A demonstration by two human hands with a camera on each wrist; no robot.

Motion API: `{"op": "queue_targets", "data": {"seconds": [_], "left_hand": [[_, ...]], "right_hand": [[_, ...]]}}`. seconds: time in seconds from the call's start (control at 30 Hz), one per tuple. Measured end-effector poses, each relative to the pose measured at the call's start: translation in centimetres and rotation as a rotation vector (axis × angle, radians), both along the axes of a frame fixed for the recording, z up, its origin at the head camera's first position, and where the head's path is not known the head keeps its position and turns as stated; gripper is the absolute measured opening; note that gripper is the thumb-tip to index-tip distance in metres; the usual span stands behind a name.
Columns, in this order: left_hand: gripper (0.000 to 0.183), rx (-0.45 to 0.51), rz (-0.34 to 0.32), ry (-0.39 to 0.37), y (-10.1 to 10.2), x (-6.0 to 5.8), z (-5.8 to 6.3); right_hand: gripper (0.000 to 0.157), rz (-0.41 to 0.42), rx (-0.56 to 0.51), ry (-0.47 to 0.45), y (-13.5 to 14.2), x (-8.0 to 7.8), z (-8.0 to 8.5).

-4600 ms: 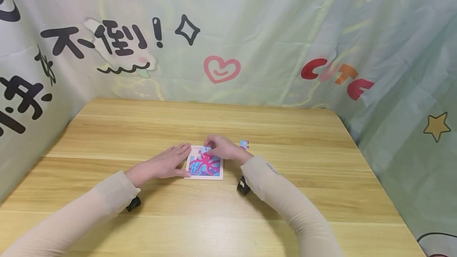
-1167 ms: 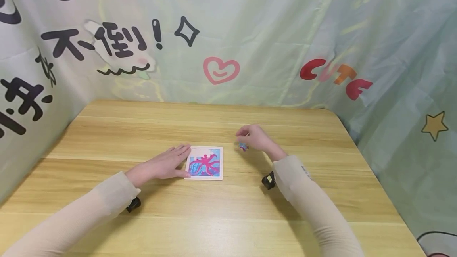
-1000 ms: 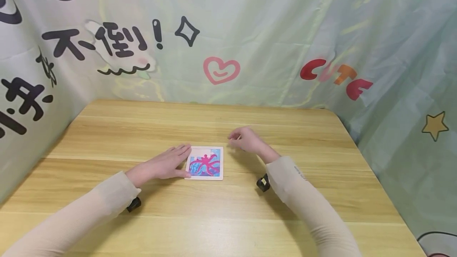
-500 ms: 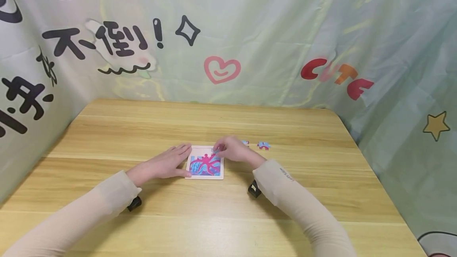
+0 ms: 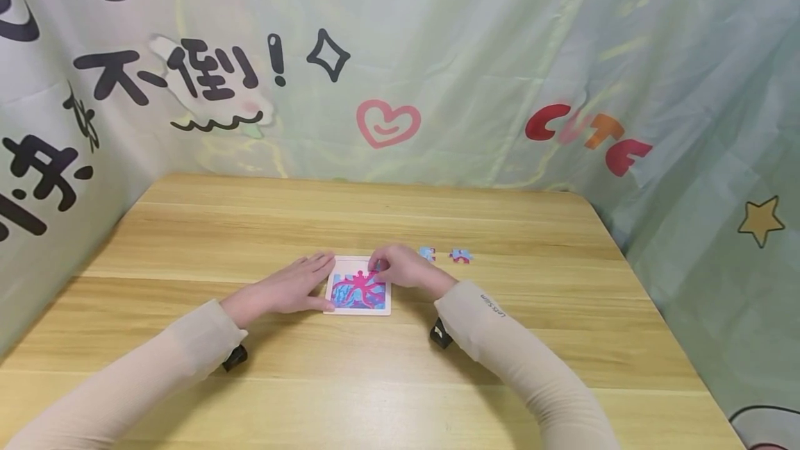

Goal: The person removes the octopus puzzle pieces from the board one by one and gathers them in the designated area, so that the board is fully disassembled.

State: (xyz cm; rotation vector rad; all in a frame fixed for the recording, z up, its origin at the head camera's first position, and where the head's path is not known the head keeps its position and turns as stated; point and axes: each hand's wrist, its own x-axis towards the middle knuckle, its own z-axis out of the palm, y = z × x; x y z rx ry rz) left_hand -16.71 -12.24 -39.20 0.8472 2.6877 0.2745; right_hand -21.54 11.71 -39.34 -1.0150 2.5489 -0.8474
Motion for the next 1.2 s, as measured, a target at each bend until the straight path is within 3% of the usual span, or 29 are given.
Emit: {"op": "queue_targets", "data": {"seconds": [0.43,0.57,0.8,1.03,1.2], "left_hand": [[0.089,-0.009,-0.002,0.01,0.0,0.1,0.0],[0.089,-0.008,-0.006,0.009,0.1,0.1,-0.1],[0.089,-0.012,-0.013,0.009,0.1,0.1,0.0],[0.089,-0.024,-0.003,0.004,0.0,0.2,0.1],[0.089,-0.017,-0.008,0.009,0.1,0.1,0.1]], "right_hand": [[0.013,-0.129,0.1,-0.003,-0.4,0.4,0.3],[0.014,-0.129,0.093,0.002,-0.4,0.5,0.4],[0.031,-0.144,0.086,0.037,-0.4,0.4,0.5],[0.012,-0.136,-0.017,0.012,0.2,0.4,1.1],[0.006,-0.181,-0.08,-0.051,0.5,0.2,1.0]]}}
